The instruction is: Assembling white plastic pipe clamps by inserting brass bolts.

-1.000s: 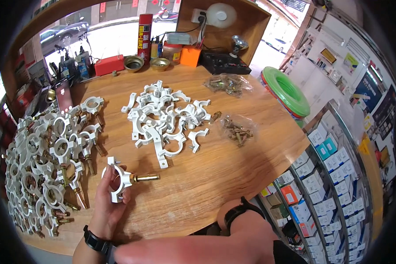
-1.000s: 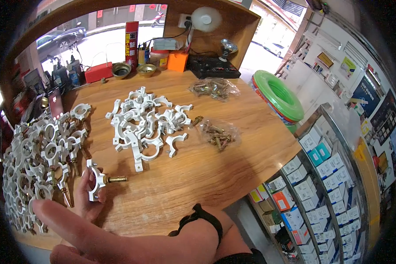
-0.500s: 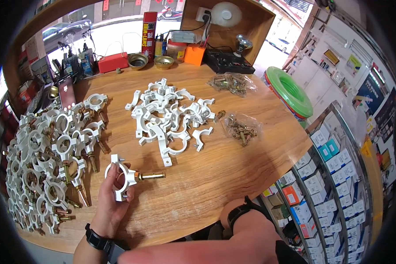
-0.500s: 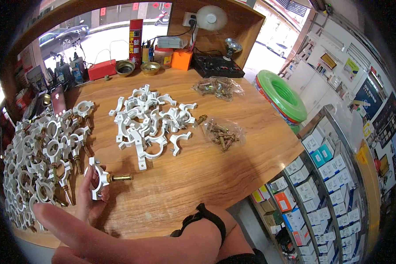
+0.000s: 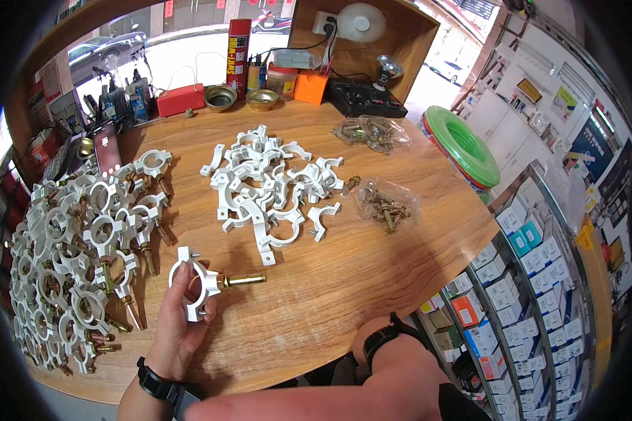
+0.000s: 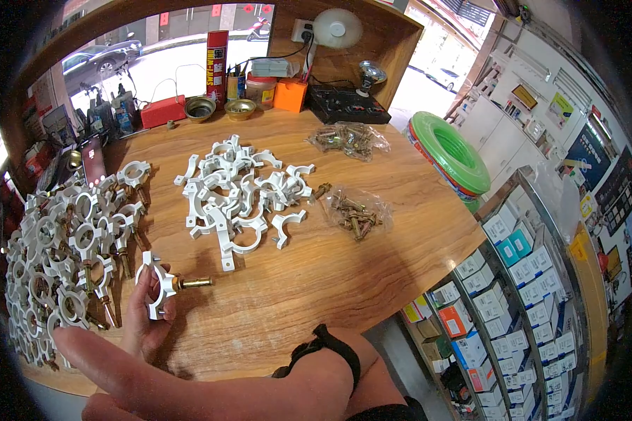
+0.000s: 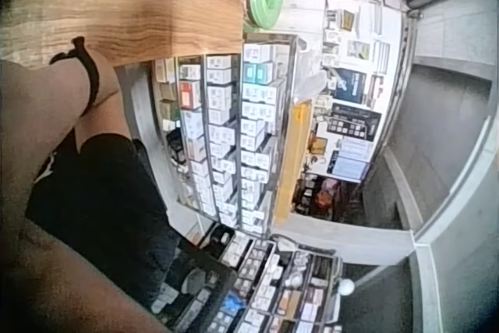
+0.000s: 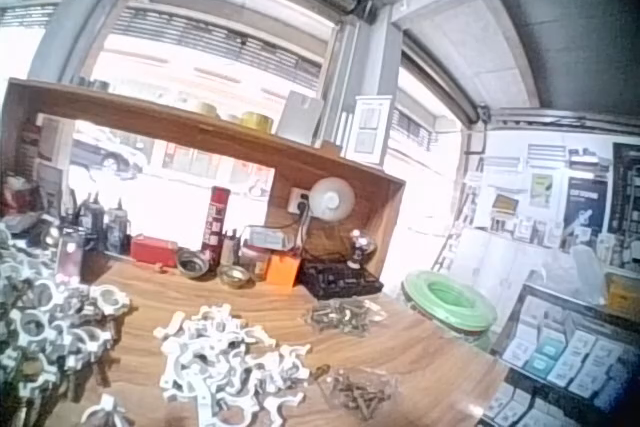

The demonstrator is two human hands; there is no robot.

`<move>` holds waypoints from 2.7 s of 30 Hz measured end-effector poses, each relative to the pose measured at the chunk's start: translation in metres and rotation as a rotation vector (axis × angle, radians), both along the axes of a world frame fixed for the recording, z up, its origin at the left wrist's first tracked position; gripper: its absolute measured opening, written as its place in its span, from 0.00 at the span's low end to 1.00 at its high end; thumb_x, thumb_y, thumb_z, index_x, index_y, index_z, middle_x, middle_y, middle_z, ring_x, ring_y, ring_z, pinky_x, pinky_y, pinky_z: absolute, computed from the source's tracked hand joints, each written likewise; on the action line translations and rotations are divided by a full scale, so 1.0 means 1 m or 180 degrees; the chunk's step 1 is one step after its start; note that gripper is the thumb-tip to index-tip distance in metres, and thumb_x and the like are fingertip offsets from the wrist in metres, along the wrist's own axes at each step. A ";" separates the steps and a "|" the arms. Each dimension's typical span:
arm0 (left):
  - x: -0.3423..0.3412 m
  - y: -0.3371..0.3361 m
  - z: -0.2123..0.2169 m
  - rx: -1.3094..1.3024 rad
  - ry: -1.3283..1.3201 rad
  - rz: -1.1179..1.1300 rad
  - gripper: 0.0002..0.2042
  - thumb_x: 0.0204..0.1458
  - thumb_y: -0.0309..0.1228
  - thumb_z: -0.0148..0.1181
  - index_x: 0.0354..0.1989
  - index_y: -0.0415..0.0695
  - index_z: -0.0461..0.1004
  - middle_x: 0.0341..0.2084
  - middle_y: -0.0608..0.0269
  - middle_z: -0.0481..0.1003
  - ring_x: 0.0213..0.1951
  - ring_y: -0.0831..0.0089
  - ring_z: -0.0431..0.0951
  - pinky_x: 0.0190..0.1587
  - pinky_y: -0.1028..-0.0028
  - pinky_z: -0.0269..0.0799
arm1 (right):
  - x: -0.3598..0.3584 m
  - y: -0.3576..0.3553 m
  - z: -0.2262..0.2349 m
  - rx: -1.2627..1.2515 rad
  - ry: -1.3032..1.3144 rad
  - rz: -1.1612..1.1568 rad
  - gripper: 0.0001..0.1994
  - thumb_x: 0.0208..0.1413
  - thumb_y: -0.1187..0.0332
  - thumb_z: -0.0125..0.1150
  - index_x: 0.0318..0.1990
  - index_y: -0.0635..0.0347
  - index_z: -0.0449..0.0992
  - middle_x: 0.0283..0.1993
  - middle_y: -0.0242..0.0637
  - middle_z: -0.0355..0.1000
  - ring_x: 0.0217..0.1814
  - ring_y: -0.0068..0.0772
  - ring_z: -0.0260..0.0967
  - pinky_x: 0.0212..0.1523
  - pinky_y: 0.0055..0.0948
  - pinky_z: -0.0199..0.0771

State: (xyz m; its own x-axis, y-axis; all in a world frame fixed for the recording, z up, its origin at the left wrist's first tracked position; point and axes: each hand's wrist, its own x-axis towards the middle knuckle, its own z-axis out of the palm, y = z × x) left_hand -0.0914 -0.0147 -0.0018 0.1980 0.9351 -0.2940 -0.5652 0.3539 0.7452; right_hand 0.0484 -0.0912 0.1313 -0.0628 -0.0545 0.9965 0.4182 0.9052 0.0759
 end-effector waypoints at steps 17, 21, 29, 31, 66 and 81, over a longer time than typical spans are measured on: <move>0.000 -0.001 -0.001 0.0026 0.0026 -0.0049 0.19 0.55 0.47 0.49 0.41 0.42 0.68 0.25 0.64 0.72 0.17 0.77 0.66 0.16 0.81 0.60 | -0.013 -0.014 0.005 -0.0605 0.0495 0.0455 0.06 0.30 0.78 0.54 0.10 0.64 0.64 0.13 0.28 0.50 0.16 0.21 0.54 0.45 0.46 0.72; 0.000 -0.001 0.000 0.0052 -0.0005 -0.0090 0.18 0.55 0.46 0.49 0.42 0.43 0.68 0.26 0.64 0.72 0.17 0.77 0.67 0.16 0.81 0.60 | -0.013 -0.012 0.003 -0.0597 0.0515 0.0301 0.06 0.30 0.77 0.54 0.10 0.64 0.65 0.13 0.28 0.50 0.16 0.21 0.54 0.45 0.47 0.72; -0.001 -0.002 -0.001 0.0051 -0.0011 -0.0118 0.18 0.55 0.46 0.50 0.42 0.43 0.68 0.26 0.64 0.72 0.17 0.77 0.67 0.17 0.82 0.60 | -0.007 -0.002 0.002 -0.0111 0.0255 0.0330 0.05 0.31 0.77 0.54 0.10 0.64 0.66 0.13 0.28 0.50 0.16 0.21 0.54 0.46 0.48 0.71; -0.001 -0.001 -0.001 0.0061 -0.0013 -0.0149 0.18 0.55 0.46 0.50 0.42 0.43 0.68 0.26 0.64 0.72 0.17 0.77 0.67 0.17 0.82 0.60 | -0.007 -0.006 0.004 -0.0244 0.0273 0.0337 0.05 0.31 0.76 0.54 0.10 0.64 0.66 0.13 0.28 0.50 0.16 0.21 0.54 0.47 0.48 0.71; 0.000 -0.002 -0.002 0.0111 0.0007 -0.0158 0.19 0.54 0.47 0.50 0.43 0.42 0.67 0.26 0.61 0.73 0.17 0.77 0.68 0.17 0.81 0.61 | -0.014 -0.004 0.002 -0.0366 0.0413 0.0314 0.06 0.30 0.77 0.54 0.10 0.64 0.65 0.12 0.28 0.51 0.17 0.22 0.56 0.45 0.46 0.73; 0.003 -0.004 0.001 0.0017 0.0019 -0.0159 0.16 0.56 0.46 0.48 0.41 0.45 0.68 0.24 0.66 0.72 0.16 0.79 0.66 0.15 0.81 0.59 | -0.024 -0.043 0.026 -0.2897 0.1671 -0.1387 0.04 0.45 0.80 0.57 0.25 0.60 0.71 0.21 0.28 0.64 0.21 0.16 0.64 0.33 0.23 0.77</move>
